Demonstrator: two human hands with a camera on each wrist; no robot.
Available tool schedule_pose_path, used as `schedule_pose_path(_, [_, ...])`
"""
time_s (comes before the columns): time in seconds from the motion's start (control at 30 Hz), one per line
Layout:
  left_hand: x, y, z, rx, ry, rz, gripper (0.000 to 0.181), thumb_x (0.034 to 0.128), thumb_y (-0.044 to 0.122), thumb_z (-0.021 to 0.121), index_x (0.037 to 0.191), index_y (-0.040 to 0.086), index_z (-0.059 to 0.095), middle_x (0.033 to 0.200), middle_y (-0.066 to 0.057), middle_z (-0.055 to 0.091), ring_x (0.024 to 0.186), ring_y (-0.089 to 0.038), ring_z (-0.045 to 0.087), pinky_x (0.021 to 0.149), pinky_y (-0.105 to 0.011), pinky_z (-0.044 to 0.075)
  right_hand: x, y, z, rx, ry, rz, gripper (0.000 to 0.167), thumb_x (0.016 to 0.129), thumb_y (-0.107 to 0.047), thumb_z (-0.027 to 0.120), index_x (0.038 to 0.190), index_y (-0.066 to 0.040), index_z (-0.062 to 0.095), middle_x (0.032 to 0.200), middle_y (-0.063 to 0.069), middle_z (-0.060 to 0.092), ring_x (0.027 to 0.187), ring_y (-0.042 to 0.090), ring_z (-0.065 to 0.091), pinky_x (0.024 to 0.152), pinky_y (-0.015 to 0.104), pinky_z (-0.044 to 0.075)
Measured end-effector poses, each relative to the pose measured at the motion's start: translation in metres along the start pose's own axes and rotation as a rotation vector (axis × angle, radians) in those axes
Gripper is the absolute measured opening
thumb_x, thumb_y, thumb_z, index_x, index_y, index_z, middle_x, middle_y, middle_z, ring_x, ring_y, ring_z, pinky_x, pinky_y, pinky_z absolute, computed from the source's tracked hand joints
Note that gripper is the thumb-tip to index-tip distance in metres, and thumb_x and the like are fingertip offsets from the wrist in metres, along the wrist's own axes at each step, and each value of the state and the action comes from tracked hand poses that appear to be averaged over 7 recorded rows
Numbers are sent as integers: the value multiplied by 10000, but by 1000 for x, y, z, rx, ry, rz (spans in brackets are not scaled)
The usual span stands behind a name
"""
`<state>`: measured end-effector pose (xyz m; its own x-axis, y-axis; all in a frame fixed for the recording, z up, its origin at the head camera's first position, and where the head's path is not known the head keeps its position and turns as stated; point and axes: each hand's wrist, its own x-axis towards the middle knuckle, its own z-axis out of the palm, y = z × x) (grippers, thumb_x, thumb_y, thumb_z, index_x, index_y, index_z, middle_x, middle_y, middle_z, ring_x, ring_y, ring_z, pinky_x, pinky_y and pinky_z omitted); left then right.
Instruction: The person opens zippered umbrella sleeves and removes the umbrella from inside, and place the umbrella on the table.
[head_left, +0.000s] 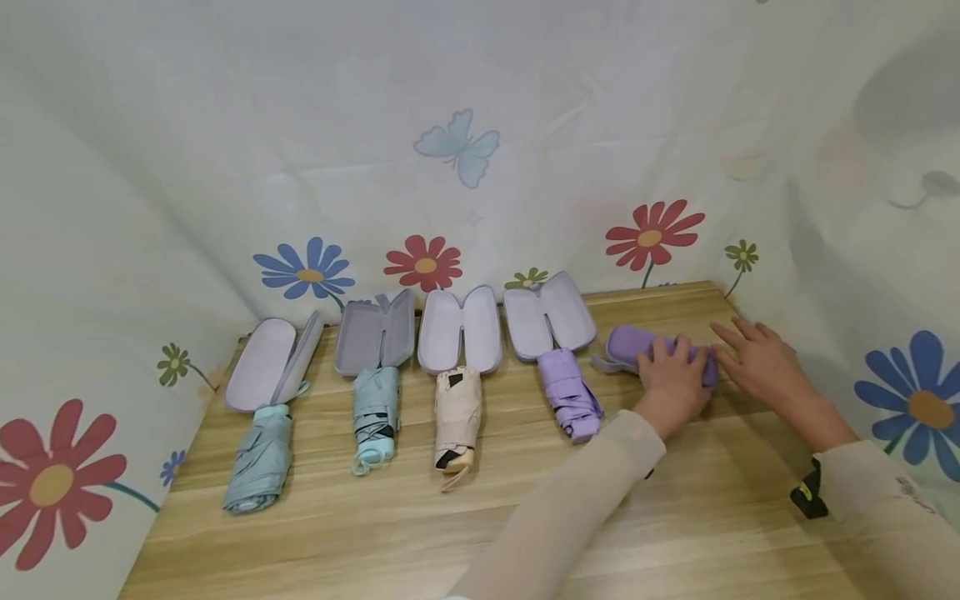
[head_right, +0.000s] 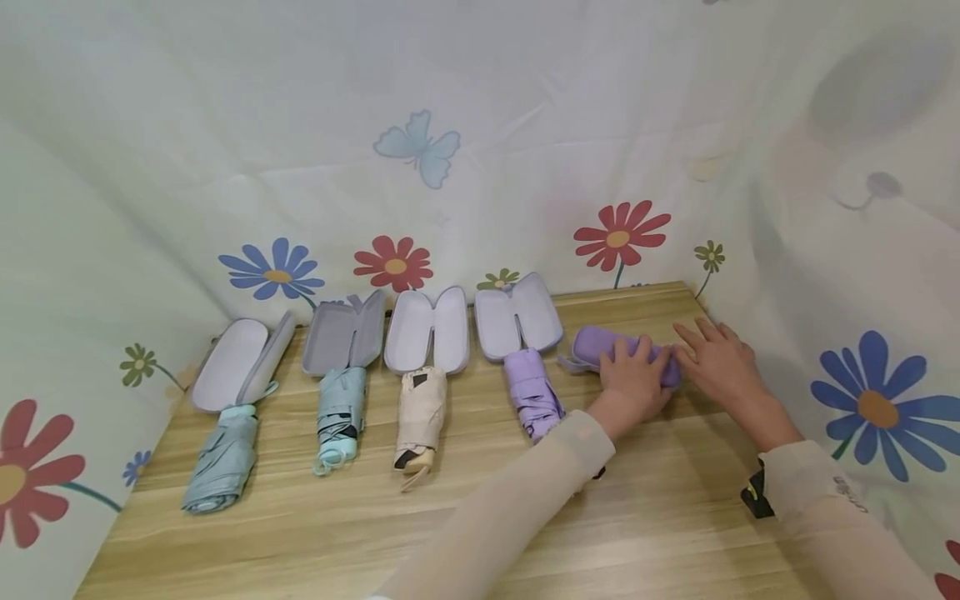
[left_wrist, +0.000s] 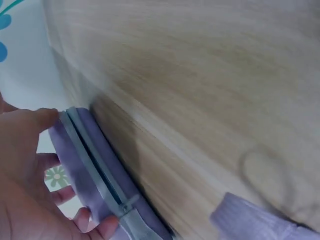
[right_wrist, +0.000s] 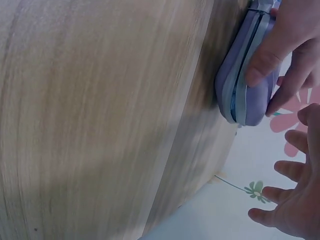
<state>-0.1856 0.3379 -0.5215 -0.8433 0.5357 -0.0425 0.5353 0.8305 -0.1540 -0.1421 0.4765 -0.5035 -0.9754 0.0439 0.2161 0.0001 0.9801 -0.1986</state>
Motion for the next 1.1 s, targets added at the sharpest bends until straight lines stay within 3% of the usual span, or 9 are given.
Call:
schedule_pose_path(0.1, [-1, 0, -2, -33, 30, -2, 597, 951, 740, 443, 1507, 640, 252, 1576, 204, 260, 1393, -220, 284, 1045, -480, 369, 0, -1, -4, 15, -50, 51, 621, 1109, -444, 297, 1553, -13, 354, 1545, 379, 288, 1346, 652, 249, 964, 810, 302])
schedule_pose_path(0.3, [-1, 3, -2, -39, 32, -2, 678, 909, 752, 523, 1491, 697, 180, 1549, 218, 284, 1423, -310, 256, 1075, -526, 359, 0, 0, -6, 54, -118, 96, 699, 1095, -530, 196, 1616, -64, 210, 1603, 349, 183, 1391, 659, 140, 991, 836, 194])
schedule_pose_path(0.53, [-2, 3, 4, -33, 32, 48, 542, 1008, 518, 562, 1469, 662, 317, 1569, 178, 251, 1443, -360, 225, 1089, -519, 376, -1, 3, -3, 75, -119, 110, 715, 1088, -552, 187, 1630, -85, 172, 1620, 334, 153, 1405, 654, 108, 997, 837, 154])
schedule_pose_path(0.67, [1, -3, 7, -75, 23, 73, 521, 994, 556, 565, 1476, 612, 377, 1613, 137, 192, 1459, -331, 195, 1121, -489, 372, -1, 3, -1, 78, -110, 115, 713, 1088, -548, 182, 1631, -86, 162, 1618, 338, 151, 1408, 649, 110, 1001, 835, 152])
schedule_pose_path(0.77, [5, -12, 9, -96, 83, 103, 525, 997, 602, 522, 1504, 531, 406, 1623, 84, 238, 1468, -284, 219, 1131, -447, 361, 0, 2, 0, 91, -104, 118, 711, 1089, -544, 183, 1630, -82, 164, 1616, 341, 152, 1407, 650, 111, 1000, 837, 149])
schedule_pose_path(0.9, [11, -28, 5, -125, 235, 149, 539, 1016, 607, 472, 1509, 389, 467, 1536, 11, 427, 1475, -231, 270, 1132, -461, 323, 2, 2, 0, 102, -90, 133, 713, 1091, -538, 180, 1623, -64, 179, 1607, 348, 167, 1393, 653, 132, 984, 841, 171])
schedule_pose_path(0.97, [12, -36, 1, -166, 286, 138, 547, 999, 625, 488, 1470, 347, 503, 1481, -32, 474, 1432, -234, 339, 1110, -449, 340, 4, 3, -1, 98, -79, 137, 713, 1093, -533, 182, 1617, -50, 193, 1599, 356, 181, 1381, 657, 153, 975, 844, 194])
schedule_pose_path(1.1, [11, -52, -12, -265, 293, 95, 588, 924, 678, 568, 1373, 302, 522, 1473, -103, 417, 1261, -248, 493, 1036, -374, 435, 7, 5, -2, 93, -72, 137, 723, 1092, -533, 187, 1607, -26, 209, 1582, 373, 202, 1363, 664, 187, 967, 841, 228])
